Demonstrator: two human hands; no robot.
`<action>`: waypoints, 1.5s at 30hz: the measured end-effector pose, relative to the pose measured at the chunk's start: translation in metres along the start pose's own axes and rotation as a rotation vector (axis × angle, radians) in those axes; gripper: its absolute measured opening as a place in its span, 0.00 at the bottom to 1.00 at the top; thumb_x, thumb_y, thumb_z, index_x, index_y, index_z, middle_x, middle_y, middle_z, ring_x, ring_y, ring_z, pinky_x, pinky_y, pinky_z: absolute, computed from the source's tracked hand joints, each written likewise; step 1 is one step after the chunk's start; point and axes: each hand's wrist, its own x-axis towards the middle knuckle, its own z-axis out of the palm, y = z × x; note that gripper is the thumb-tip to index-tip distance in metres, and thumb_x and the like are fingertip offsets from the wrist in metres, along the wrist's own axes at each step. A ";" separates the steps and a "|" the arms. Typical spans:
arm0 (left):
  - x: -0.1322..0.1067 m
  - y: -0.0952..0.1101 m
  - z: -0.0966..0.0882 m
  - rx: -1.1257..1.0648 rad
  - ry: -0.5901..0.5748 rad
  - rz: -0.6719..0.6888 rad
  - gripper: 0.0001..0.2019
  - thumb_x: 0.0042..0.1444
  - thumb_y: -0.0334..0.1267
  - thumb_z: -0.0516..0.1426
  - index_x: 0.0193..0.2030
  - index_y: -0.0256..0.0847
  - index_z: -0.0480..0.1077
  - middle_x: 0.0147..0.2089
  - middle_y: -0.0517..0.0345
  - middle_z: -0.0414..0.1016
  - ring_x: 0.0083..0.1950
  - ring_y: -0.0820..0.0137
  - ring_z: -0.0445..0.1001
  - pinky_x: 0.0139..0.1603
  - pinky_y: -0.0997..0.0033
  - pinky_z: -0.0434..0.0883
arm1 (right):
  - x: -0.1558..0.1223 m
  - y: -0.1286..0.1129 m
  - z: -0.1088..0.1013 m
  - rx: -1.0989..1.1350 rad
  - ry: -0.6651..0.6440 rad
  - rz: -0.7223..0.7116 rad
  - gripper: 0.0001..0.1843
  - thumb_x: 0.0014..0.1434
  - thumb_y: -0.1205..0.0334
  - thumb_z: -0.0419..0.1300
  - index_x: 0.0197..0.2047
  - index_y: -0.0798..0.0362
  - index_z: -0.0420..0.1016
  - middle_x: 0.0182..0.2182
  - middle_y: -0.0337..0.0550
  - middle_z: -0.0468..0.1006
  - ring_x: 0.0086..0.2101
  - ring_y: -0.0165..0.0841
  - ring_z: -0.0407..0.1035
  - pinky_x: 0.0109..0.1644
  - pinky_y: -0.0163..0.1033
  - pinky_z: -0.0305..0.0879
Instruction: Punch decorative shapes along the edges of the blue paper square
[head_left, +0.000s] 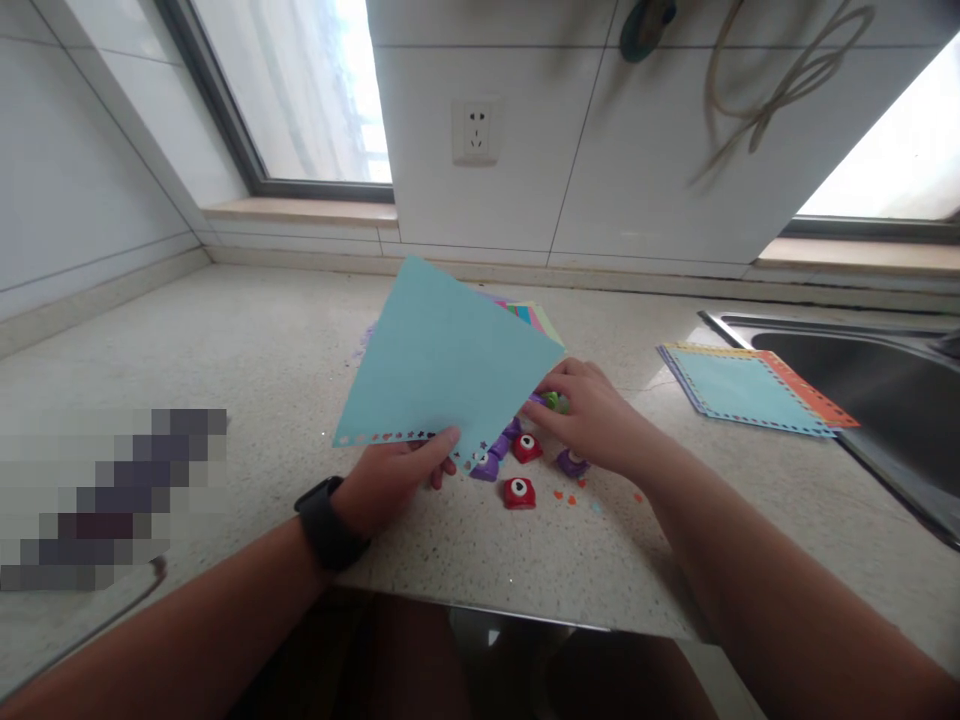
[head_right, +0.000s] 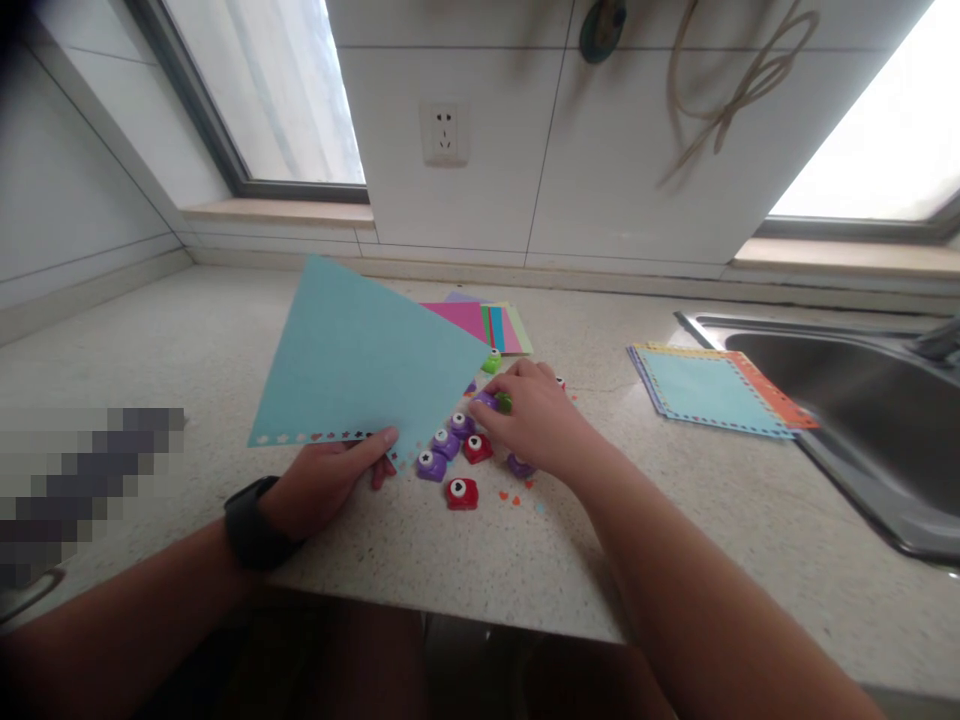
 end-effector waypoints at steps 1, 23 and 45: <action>0.000 0.000 0.000 0.002 -0.006 -0.005 0.25 0.56 0.52 0.56 0.11 0.45 0.64 0.21 0.57 0.75 0.29 0.67 0.74 0.40 0.66 0.71 | 0.000 0.001 0.001 -0.036 -0.022 -0.005 0.16 0.64 0.49 0.58 0.39 0.49 0.83 0.39 0.52 0.75 0.46 0.47 0.66 0.53 0.52 0.62; 0.006 -0.005 -0.001 -0.268 -0.155 0.076 0.13 0.54 0.45 0.62 0.25 0.38 0.70 0.21 0.63 0.70 0.21 0.76 0.65 0.24 0.74 0.63 | -0.002 0.007 0.009 -0.163 -0.063 0.038 0.18 0.65 0.46 0.53 0.42 0.42 0.83 0.42 0.52 0.76 0.46 0.52 0.64 0.51 0.59 0.59; 0.007 -0.002 -0.002 -0.234 -0.188 0.071 0.15 0.54 0.45 0.62 0.23 0.38 0.70 0.21 0.62 0.71 0.21 0.75 0.65 0.25 0.73 0.64 | -0.004 -0.009 -0.012 0.849 0.182 0.090 0.11 0.60 0.52 0.63 0.37 0.51 0.79 0.30 0.41 0.77 0.30 0.34 0.68 0.35 0.39 0.64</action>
